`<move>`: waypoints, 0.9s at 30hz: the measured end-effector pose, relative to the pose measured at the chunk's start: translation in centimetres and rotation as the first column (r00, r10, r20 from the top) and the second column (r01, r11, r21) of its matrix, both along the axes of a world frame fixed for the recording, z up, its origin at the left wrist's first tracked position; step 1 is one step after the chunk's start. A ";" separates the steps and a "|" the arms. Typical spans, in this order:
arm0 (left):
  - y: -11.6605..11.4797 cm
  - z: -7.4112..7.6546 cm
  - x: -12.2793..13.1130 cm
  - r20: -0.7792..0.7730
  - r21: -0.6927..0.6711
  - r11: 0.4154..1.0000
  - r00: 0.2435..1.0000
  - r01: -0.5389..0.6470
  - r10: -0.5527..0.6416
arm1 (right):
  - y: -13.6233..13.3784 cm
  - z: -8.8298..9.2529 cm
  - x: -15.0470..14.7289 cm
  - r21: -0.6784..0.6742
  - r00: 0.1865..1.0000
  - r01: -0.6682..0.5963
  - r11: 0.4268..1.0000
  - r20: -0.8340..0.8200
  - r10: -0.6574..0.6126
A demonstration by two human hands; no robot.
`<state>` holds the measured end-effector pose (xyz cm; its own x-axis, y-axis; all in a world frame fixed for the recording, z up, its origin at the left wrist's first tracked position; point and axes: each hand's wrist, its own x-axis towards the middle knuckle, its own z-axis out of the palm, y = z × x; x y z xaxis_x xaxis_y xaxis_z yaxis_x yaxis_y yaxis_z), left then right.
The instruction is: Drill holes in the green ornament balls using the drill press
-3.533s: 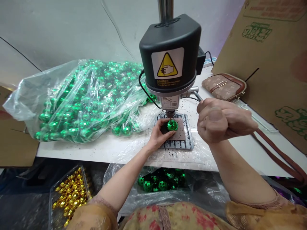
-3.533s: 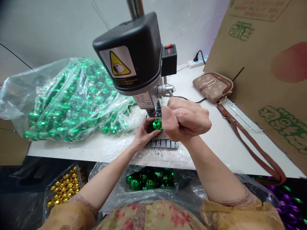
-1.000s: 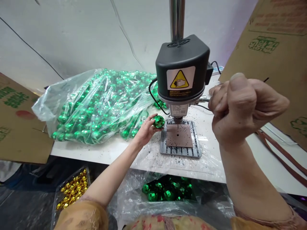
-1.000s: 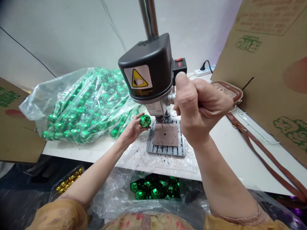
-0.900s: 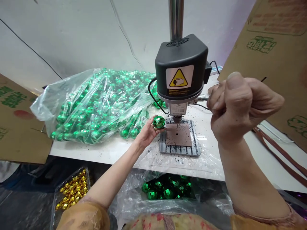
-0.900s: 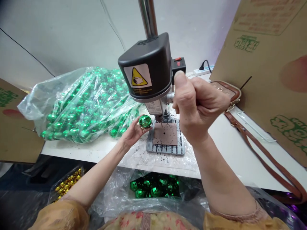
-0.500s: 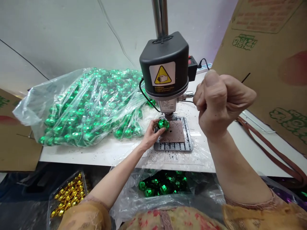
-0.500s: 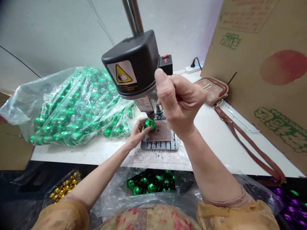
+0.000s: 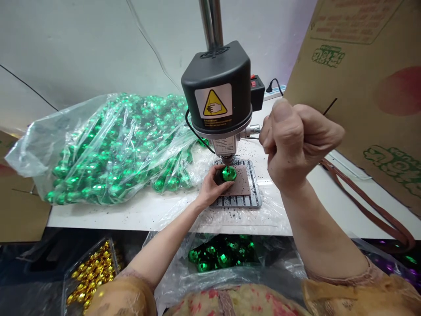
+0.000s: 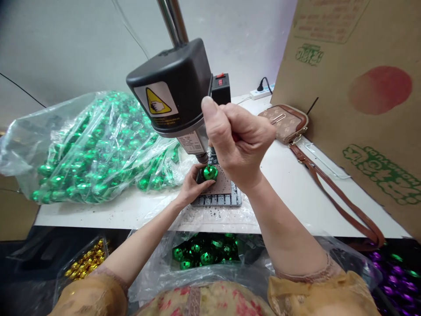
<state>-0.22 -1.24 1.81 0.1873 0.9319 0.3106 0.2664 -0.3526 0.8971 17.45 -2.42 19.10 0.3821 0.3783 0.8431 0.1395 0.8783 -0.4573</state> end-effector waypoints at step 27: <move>-1.5 0.2 1.4 0.060 -0.021 0.999 0.998 0.027 -0.026 | 0.7 3.1 -0.2 0.013 0.996 -0.080 0.997 -0.034 0.081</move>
